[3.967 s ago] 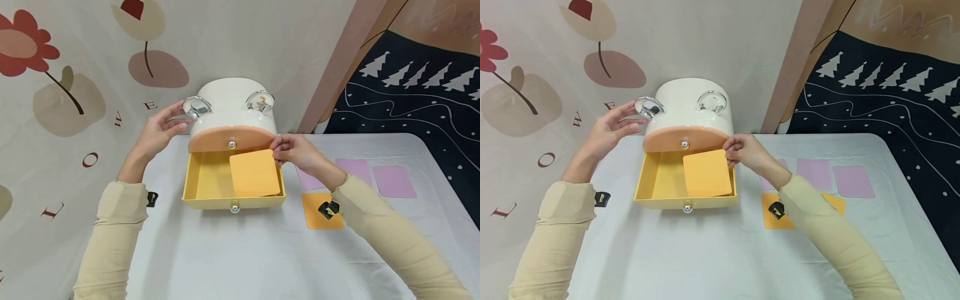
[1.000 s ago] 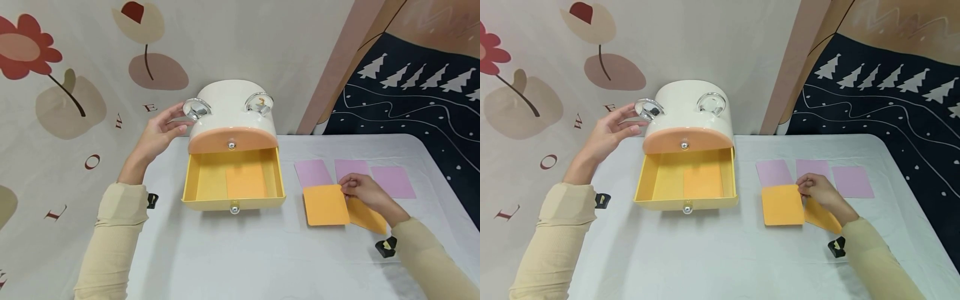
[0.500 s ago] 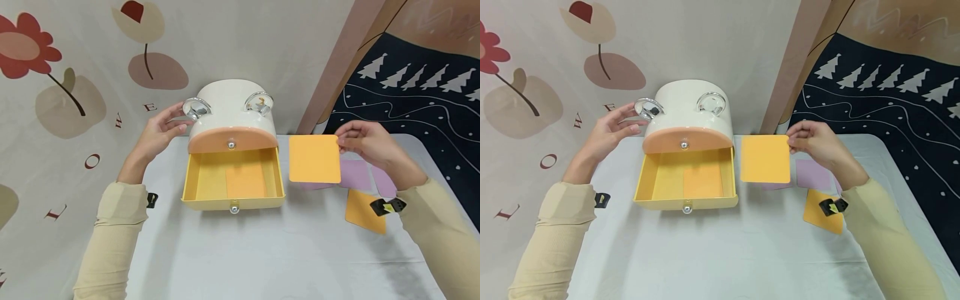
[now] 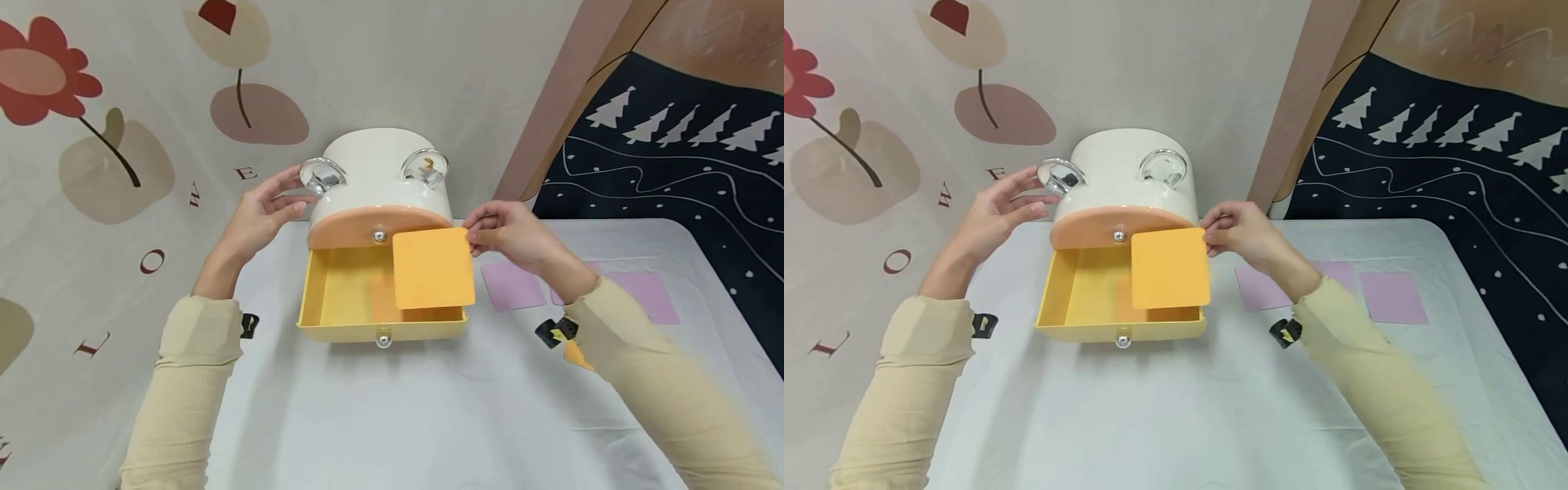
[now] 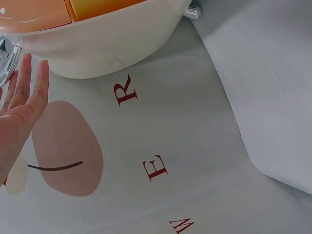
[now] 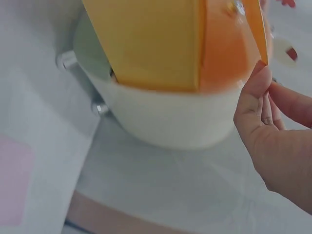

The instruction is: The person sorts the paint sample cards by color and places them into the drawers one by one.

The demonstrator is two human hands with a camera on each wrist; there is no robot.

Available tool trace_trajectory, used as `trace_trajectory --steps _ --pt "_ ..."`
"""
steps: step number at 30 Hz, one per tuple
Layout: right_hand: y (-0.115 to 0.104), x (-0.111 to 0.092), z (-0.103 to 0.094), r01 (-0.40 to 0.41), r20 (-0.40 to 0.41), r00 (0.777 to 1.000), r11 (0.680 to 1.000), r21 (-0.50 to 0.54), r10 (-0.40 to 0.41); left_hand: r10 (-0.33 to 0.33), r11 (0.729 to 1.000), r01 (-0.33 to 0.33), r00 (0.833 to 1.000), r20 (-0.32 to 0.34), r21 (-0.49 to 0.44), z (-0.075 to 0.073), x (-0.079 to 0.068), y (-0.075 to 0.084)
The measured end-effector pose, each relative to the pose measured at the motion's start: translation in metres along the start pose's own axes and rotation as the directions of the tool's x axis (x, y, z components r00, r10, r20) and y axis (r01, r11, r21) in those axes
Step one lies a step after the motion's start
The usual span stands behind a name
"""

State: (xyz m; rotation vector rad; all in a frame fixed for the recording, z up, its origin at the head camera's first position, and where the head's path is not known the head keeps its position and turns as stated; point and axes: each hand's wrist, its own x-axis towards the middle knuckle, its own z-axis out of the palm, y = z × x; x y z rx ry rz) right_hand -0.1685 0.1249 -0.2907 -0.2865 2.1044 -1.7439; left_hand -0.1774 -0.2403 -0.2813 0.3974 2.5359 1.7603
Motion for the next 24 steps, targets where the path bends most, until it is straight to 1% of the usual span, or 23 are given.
trace_trajectory --steps 6,12,18,24 --pt "0.011 0.010 0.022 -0.013 0.005 1.000 1.000 -0.002 0.013 0.002 1.000 -0.002 1.000 -0.007 -0.003 0.000 0.001 -0.001" --pt "0.016 0.013 0.032 -0.039 0.047 0.998 0.998 -0.050 0.041 -0.002 1.000 0.002 1.000 -0.009 -0.002 0.001 0.002 -0.001" --pt "0.017 0.010 0.028 -0.007 0.093 0.995 0.994 -0.113 0.017 -0.003 1.000 0.003 1.000 -0.011 -0.008 0.001 0.002 -0.001" --pt "0.020 0.002 0.012 0.007 0.090 0.996 0.982 -0.189 0.010 -0.009 1.000 0.009 1.000 -0.009 0.013 0.001 0.002 0.000"
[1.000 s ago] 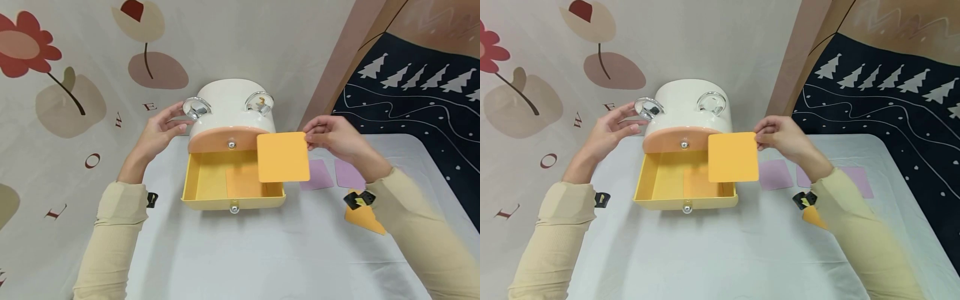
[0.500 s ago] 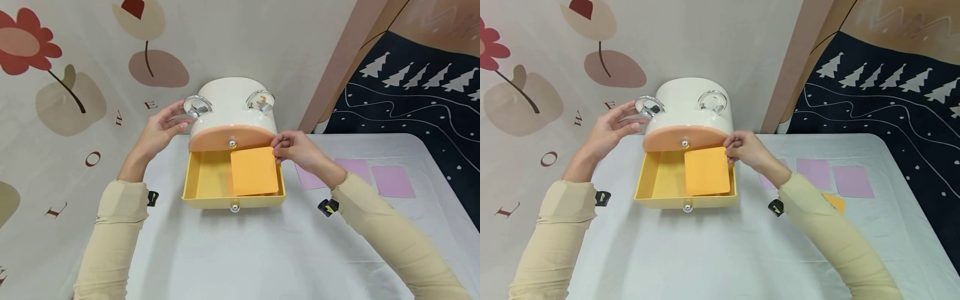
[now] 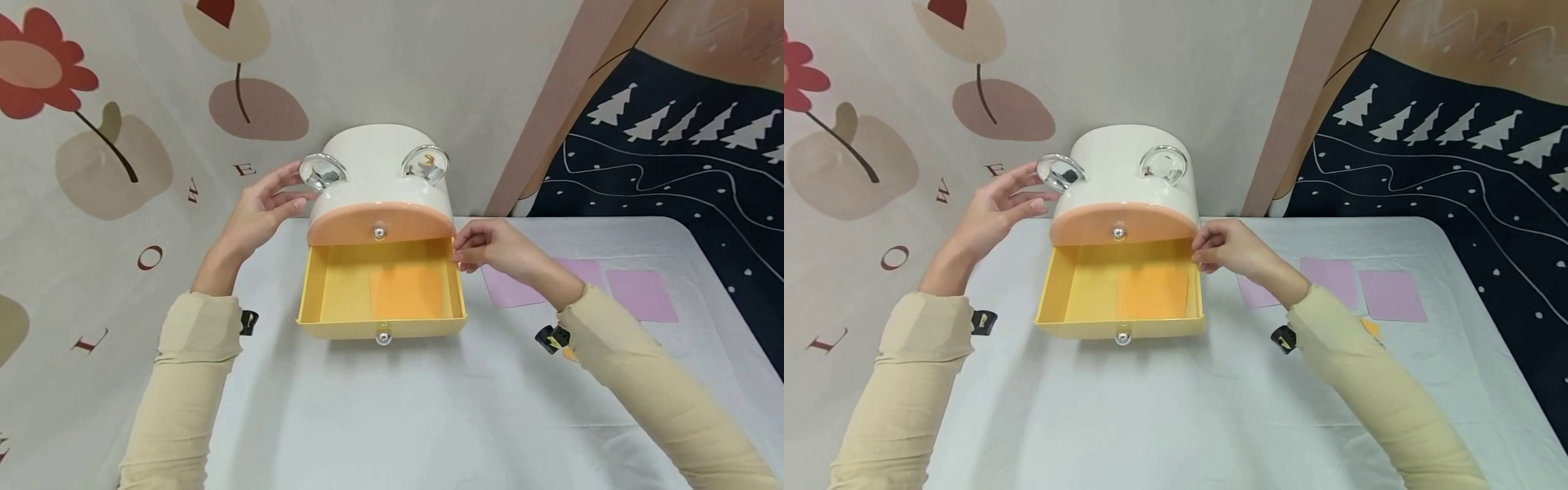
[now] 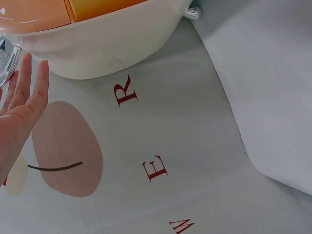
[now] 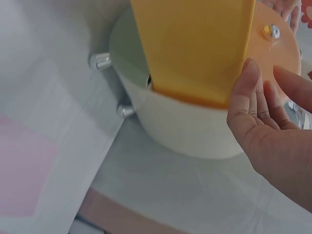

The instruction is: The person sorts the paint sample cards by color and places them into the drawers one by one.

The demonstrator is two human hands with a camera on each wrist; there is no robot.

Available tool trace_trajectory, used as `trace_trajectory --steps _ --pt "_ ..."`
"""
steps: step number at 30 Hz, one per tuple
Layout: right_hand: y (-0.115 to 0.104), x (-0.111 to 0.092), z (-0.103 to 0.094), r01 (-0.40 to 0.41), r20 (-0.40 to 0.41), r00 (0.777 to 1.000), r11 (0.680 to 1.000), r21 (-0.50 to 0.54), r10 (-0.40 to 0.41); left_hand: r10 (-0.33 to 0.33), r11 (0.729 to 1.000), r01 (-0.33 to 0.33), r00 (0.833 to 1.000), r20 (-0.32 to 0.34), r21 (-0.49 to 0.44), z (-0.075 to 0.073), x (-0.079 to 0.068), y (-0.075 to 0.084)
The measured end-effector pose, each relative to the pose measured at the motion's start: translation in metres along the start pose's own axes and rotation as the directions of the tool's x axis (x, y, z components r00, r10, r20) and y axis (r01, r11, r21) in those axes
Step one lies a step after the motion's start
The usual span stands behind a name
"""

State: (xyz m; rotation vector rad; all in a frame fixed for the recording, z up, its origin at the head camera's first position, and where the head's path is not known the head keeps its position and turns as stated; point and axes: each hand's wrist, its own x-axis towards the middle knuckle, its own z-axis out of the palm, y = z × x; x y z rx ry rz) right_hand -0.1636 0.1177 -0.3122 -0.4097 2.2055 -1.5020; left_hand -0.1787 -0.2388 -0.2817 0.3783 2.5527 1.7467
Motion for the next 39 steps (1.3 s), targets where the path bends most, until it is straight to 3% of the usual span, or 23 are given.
trace_trajectory --steps 10,21,28,36,39 --pt "0.014 -0.024 -0.035 -0.033 -0.056 0.998 0.995 -0.093 0.028 0.009 1.000 -0.009 1.000 -0.002 -0.024 0.000 0.000 0.000" --pt "0.060 -0.054 -0.070 -0.081 -0.145 0.986 0.996 -0.028 0.076 0.014 1.000 -0.014 1.000 0.000 -0.026 0.000 0.000 0.000" --pt "0.097 -0.079 -0.088 -0.234 -0.219 0.954 0.966 -0.111 0.206 0.014 1.000 -0.014 1.000 0.000 -0.022 0.001 -0.001 0.000" --pt "0.144 -0.112 -0.103 -0.294 -0.307 0.921 0.944 -0.151 0.238 0.014 1.000 -0.014 1.000 -0.003 -0.026 0.001 0.000 0.001" --pt "0.176 -0.120 -0.112 -0.327 -0.349 0.901 0.932 -0.156 0.258 0.009 1.000 -0.009 1.000 -0.003 -0.016 0.001 -0.001 0.001"
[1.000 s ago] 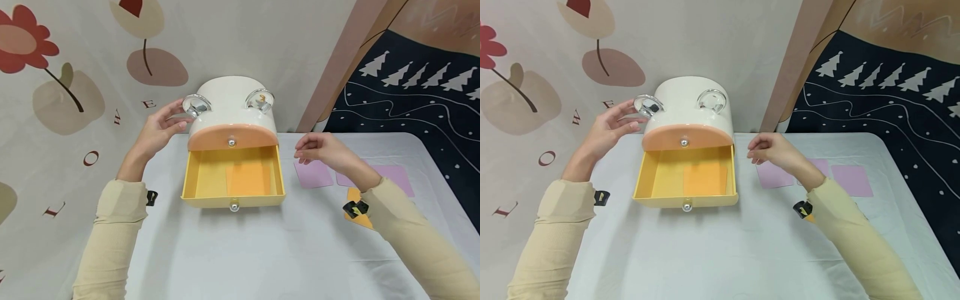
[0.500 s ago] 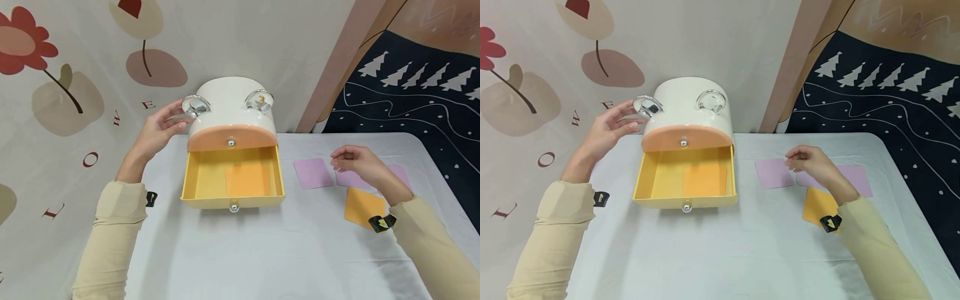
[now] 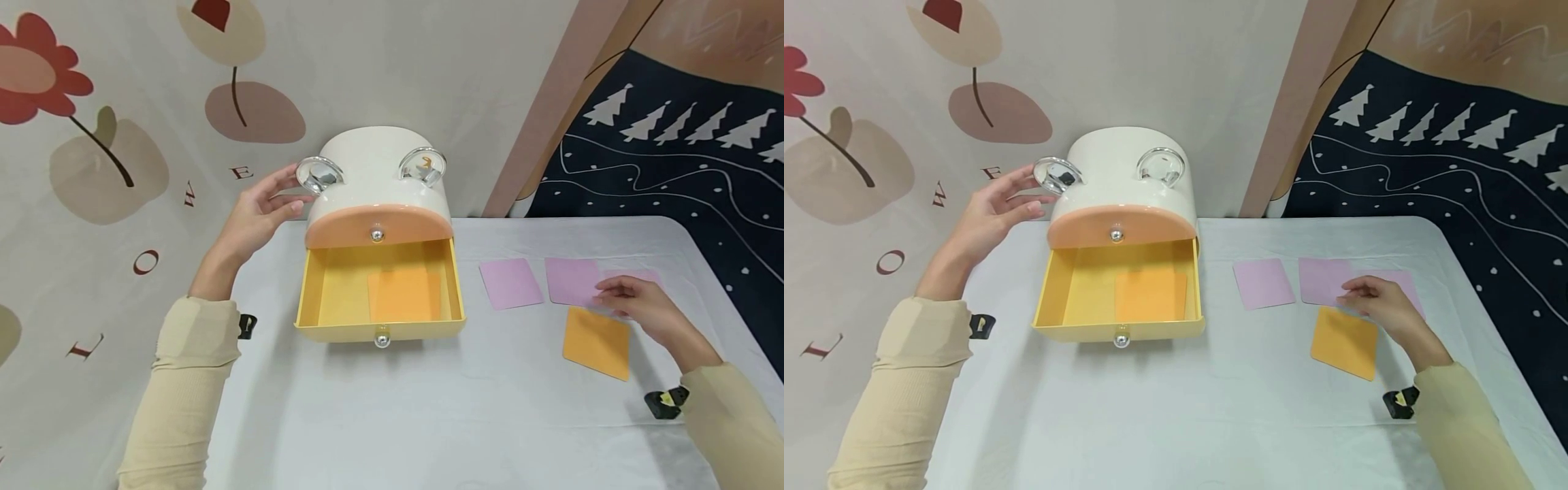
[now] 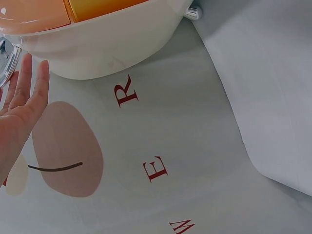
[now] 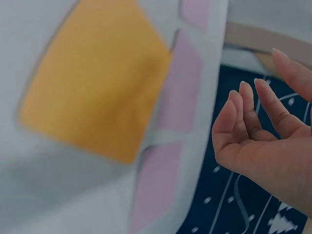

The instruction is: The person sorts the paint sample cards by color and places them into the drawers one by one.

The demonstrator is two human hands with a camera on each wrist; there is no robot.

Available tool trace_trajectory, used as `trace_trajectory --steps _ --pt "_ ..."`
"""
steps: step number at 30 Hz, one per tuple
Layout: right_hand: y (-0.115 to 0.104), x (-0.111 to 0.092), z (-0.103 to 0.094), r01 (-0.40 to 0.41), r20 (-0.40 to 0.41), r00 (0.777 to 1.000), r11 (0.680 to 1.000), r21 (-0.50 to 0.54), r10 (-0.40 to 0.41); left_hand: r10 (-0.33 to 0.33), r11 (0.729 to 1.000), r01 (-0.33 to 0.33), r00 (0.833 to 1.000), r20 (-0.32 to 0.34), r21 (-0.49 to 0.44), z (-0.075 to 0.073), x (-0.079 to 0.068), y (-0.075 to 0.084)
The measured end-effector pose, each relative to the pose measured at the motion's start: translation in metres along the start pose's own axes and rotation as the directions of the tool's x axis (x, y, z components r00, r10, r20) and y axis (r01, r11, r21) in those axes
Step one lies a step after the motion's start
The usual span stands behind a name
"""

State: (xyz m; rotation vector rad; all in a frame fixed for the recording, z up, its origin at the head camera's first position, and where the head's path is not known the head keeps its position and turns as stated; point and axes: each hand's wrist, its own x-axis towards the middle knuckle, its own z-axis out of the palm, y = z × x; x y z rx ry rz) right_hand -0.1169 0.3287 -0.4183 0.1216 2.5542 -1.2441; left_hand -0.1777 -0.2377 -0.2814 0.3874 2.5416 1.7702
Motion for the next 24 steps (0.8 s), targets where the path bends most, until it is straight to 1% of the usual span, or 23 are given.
trace_trajectory --steps 4,6,8,10,13,16,20,22,24 --pt "0.061 0.013 -0.004 -0.057 -0.057 0.997 0.997 -0.043 0.055 0.000 1.000 0.000 1.000 0.000 0.001 0.000 0.000 0.000" --pt "0.088 0.017 -0.005 -0.086 -0.078 0.994 0.994 -0.070 0.081 0.003 1.000 -0.003 1.000 0.000 -0.004 0.000 0.000 -0.001" --pt "0.106 0.017 -0.007 -0.086 -0.068 0.995 0.992 -0.098 0.079 0.006 1.000 -0.006 1.000 0.000 -0.007 0.000 0.000 -0.001" --pt "0.113 0.014 -0.007 -0.105 -0.062 0.993 0.988 -0.110 0.098 0.008 1.000 -0.008 1.000 0.000 -0.004 -0.001 0.000 -0.001" --pt "0.107 0.003 -0.005 -0.141 -0.067 0.989 0.984 -0.112 0.134 0.006 1.000 -0.006 1.000 0.000 0.007 -0.001 0.000 -0.002" --pt "0.090 -0.011 -0.001 -0.164 -0.085 0.984 0.979 -0.118 0.154 0.003 1.000 -0.003 1.000 0.000 0.014 -0.001 0.000 -0.001" --pt "0.069 -0.027 0.006 -0.175 -0.084 0.982 0.979 -0.100 0.167 -0.001 1.000 0.001 1.000 -0.002 0.009 -0.001 -0.001 0.000" --pt "0.064 -0.032 0.008 -0.190 -0.080 0.980 0.978 -0.088 0.183 -0.005 1.000 0.005 1.000 0.001 0.012 -0.001 -0.001 0.001" --pt "0.065 -0.032 0.011 -0.205 -0.085 0.977 0.975 -0.086 0.198 -0.010 1.000 0.010 1.000 0.001 0.013 -0.001 -0.001 0.001"
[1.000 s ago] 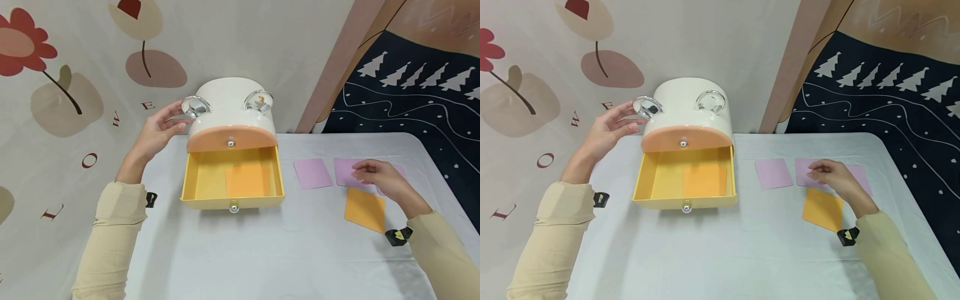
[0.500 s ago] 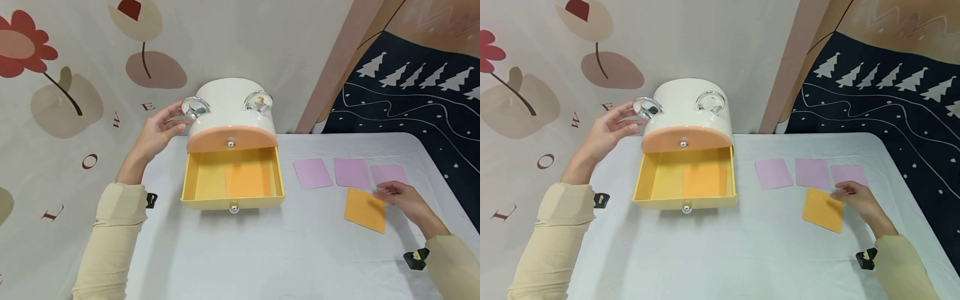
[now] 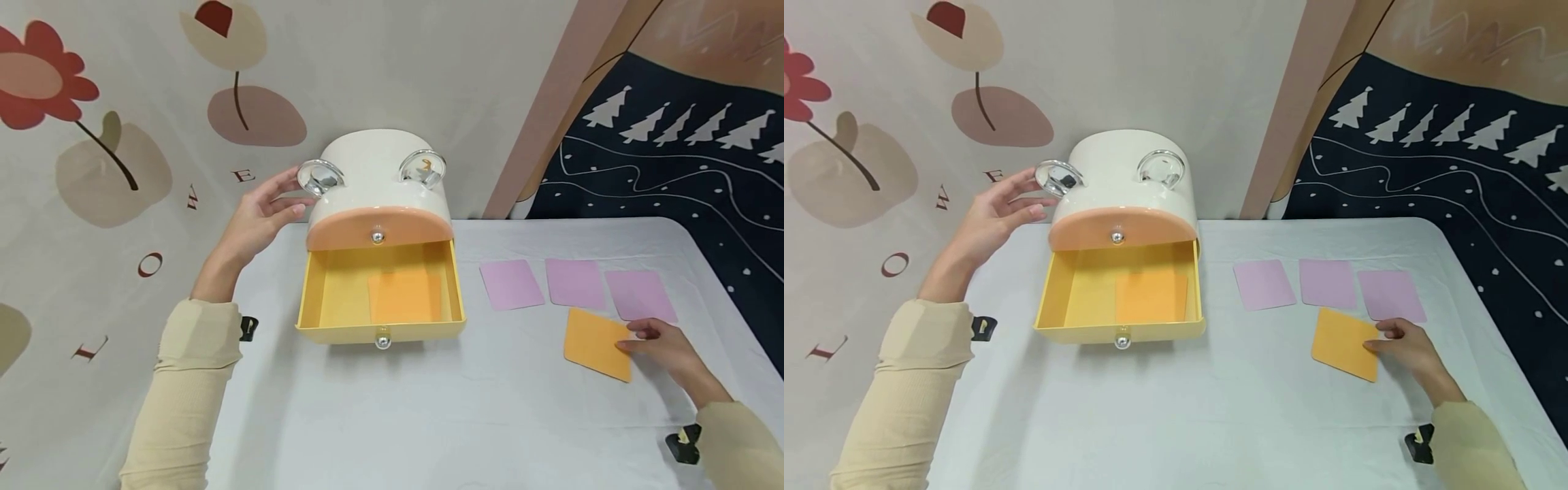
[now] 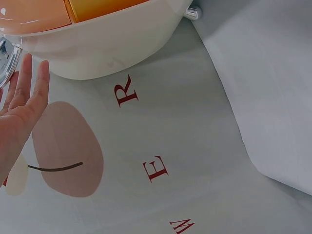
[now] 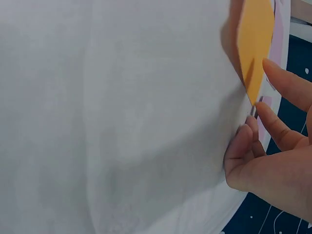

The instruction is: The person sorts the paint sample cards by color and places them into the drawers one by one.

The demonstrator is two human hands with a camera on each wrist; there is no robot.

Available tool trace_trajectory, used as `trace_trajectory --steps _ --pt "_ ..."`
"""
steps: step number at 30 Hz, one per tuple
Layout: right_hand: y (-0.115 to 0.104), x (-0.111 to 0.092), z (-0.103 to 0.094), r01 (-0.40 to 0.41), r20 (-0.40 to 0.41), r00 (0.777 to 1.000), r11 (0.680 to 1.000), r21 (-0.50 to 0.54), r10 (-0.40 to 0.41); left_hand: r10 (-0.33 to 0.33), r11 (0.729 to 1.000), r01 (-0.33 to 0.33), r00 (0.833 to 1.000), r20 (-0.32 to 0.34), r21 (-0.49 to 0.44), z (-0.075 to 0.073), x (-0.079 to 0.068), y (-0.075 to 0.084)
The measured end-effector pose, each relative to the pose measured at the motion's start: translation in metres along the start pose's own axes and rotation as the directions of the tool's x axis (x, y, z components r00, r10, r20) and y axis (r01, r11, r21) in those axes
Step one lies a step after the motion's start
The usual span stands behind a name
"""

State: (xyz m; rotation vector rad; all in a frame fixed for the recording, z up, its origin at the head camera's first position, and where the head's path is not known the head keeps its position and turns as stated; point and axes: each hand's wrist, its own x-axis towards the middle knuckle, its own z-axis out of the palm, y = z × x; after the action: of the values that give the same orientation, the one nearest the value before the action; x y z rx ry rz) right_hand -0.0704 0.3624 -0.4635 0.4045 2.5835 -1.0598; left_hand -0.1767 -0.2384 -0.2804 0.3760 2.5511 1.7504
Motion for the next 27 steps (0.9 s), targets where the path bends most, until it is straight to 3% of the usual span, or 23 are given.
trace_trajectory --steps 8,16,20,27 --pt "0.010 0.011 0.006 -0.057 -0.040 0.998 0.997 -0.044 0.055 0.006 1.000 -0.006 1.000 0.002 -0.024 0.001 0.000 -0.002" --pt "0.000 0.004 0.004 0.033 -0.063 0.997 0.998 -0.061 -0.037 0.010 1.000 -0.010 1.000 -0.001 -0.015 0.000 0.002 -0.003" --pt "-0.005 0.000 0.000 0.082 -0.059 0.995 0.997 -0.011 -0.082 0.006 1.000 -0.006 1.000 0.000 -0.015 0.000 0.002 -0.003" --pt "-0.005 0.009 -0.004 0.072 0.011 0.997 0.990 0.122 -0.074 -0.006 1.000 0.006 1.000 -0.001 0.001 0.000 0.001 -0.001"
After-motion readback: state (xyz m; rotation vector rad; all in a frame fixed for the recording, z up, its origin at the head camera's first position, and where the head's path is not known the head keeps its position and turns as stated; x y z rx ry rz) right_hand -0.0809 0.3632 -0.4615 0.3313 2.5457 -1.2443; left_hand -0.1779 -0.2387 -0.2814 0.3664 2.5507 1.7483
